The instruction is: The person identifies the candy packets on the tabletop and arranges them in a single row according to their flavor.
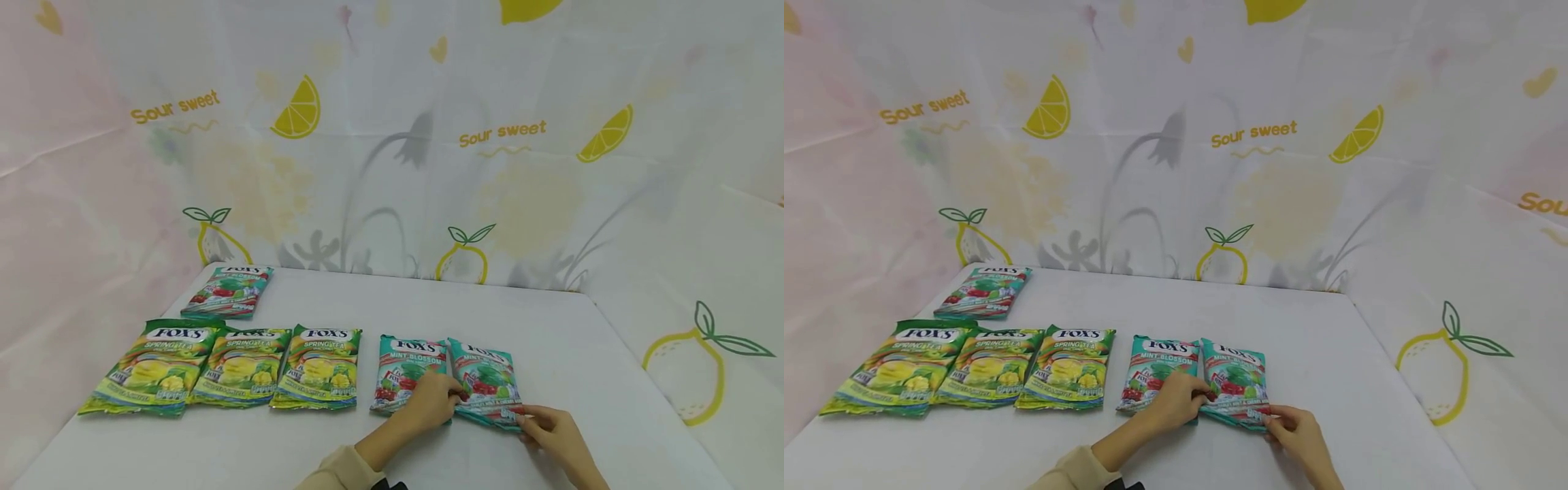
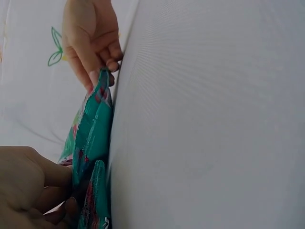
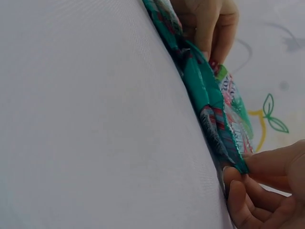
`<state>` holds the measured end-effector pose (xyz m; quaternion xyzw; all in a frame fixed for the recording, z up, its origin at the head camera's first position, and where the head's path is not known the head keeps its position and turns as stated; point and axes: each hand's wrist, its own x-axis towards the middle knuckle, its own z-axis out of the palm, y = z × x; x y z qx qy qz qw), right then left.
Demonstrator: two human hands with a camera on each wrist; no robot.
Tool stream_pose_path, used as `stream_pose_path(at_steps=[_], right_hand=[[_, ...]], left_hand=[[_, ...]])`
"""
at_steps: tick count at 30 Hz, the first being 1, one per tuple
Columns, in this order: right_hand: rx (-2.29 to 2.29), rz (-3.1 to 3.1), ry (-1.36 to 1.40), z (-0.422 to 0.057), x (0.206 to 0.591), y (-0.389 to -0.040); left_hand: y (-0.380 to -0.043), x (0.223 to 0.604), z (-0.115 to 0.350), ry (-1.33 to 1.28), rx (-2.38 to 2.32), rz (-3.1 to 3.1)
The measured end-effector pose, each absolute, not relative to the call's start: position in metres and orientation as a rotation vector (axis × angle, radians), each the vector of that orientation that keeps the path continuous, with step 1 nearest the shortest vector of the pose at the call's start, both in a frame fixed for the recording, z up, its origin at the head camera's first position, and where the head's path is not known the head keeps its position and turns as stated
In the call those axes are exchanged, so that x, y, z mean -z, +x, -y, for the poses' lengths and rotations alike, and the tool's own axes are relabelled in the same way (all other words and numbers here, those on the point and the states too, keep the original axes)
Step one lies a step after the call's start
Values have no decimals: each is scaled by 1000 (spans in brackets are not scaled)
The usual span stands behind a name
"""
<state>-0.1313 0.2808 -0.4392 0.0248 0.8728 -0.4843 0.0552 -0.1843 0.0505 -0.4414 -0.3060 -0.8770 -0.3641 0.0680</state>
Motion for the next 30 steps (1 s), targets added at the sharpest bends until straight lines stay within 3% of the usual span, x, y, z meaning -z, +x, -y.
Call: stream_pose_path(at_steps=[15, 30], right_hand=[[1435, -2599, -110, -292, 439, -130], [1409, -2683, 144, -277, 440, -128]], left_hand=[[-181, 437, -48, -990, 1117, 2785], [-178, 437, -45, -889, 1079, 2755]])
